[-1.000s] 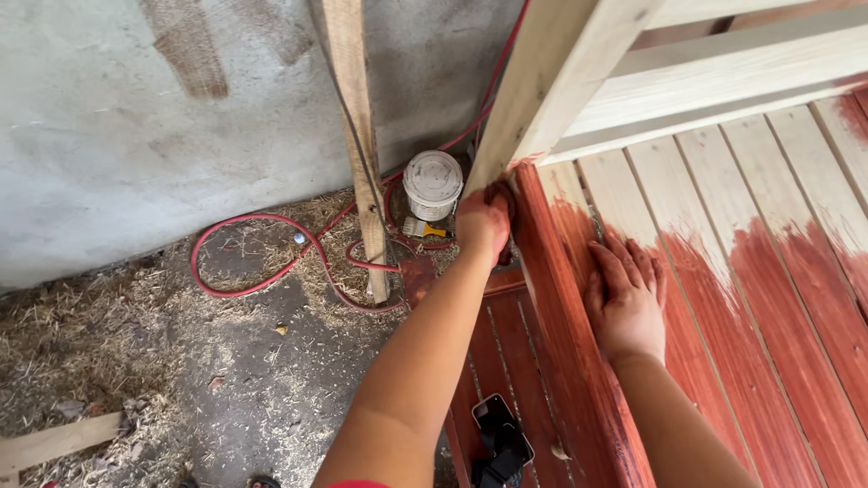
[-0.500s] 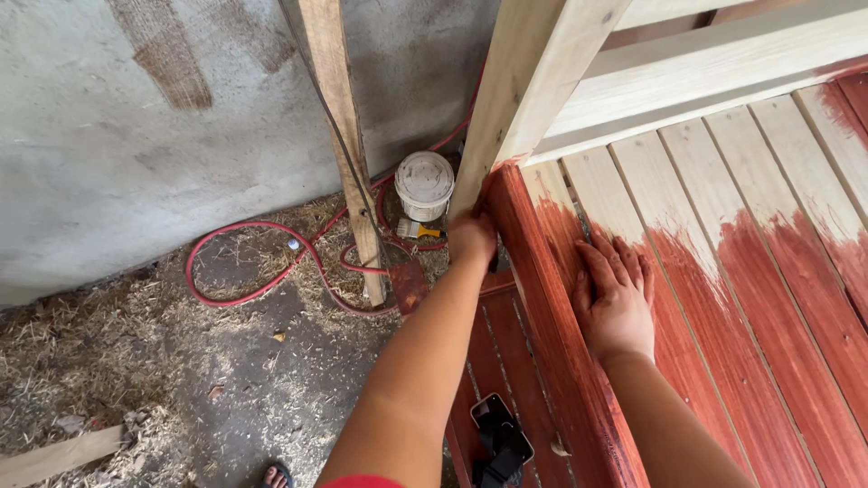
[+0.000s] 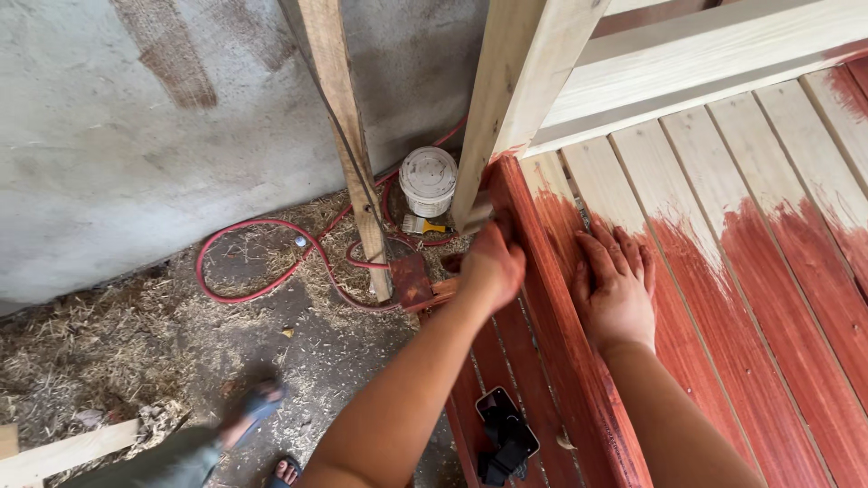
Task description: The person applies reddish-brown stain to a wooden slatted bench using a cloth. They repeatedly dip the cloth into a container of stain and wipe it across the slats and frame, gradually covering more of the surface.
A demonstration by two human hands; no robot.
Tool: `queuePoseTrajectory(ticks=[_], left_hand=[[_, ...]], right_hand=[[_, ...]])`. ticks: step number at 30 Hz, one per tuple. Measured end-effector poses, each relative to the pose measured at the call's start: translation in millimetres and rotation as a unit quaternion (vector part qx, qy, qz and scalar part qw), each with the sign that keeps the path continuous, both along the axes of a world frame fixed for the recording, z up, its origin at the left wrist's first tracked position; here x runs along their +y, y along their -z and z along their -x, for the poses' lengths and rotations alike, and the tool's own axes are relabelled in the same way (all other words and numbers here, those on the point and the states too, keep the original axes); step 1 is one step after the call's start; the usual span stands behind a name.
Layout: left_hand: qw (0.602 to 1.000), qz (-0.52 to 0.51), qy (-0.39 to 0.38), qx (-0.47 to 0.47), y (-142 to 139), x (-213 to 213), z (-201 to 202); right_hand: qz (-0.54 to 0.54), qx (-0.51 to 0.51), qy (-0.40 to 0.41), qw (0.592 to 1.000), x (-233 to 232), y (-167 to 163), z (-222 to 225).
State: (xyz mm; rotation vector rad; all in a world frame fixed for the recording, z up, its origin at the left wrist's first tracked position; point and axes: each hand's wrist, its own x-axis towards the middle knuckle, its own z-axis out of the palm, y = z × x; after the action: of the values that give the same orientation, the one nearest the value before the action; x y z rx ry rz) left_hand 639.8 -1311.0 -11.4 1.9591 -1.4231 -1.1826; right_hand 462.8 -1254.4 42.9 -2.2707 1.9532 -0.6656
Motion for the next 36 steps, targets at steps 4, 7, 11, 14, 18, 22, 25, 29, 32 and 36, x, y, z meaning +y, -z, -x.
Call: queuePoseTrajectory(ticks=[4, 7, 11, 14, 18, 22, 25, 29, 32, 36], left_hand=[[0.990, 0.132, -0.036, 0.045, -18, 36, 12], [0.973, 0.175, -0.140, 0.048, -17, 10, 13], [0.965, 0.098, -0.203, 0.138, 1, -34, 9], [0.960, 0.231, -0.154, 0.032, 20, -1, 20], [0.944, 0.316, -0.093, 0.006, 21, 59, 32], [0.941, 0.297, -0.087, 0.138, 4, 93, 38], [0.929, 0.345, -0.083, 0.101, 1, 123, 46], [0.926, 0.322, -0.097, 0.173, 0, 157, 58], [0.914, 0.323, -0.126, 0.212, -19, 168, 65], [0.881, 0.433, -0.112, 0.156, -64, 175, 66]], right_hand=[[0.001, 0.007, -0.003, 1.000, 1, -1, 0], [-0.005, -0.002, -0.003, 1.000, 2, -2, 0], [-0.003, 0.011, -0.005, 1.000, 2, 0, 1], [0.000, 0.014, -0.007, 1.000, 1, 1, 1], [-0.006, -0.005, -0.005, 1.000, 1, 0, 1], [0.008, -0.005, -0.009, 1.000, 1, -1, 0], [0.011, -0.013, -0.012, 1.000, 2, -1, 1], [0.018, -0.028, -0.024, 0.999, 2, 4, 5], [0.016, -0.150, -0.034, 0.988, 5, 9, 15], [0.022, -0.434, -0.020, 0.901, 19, 16, 35]])
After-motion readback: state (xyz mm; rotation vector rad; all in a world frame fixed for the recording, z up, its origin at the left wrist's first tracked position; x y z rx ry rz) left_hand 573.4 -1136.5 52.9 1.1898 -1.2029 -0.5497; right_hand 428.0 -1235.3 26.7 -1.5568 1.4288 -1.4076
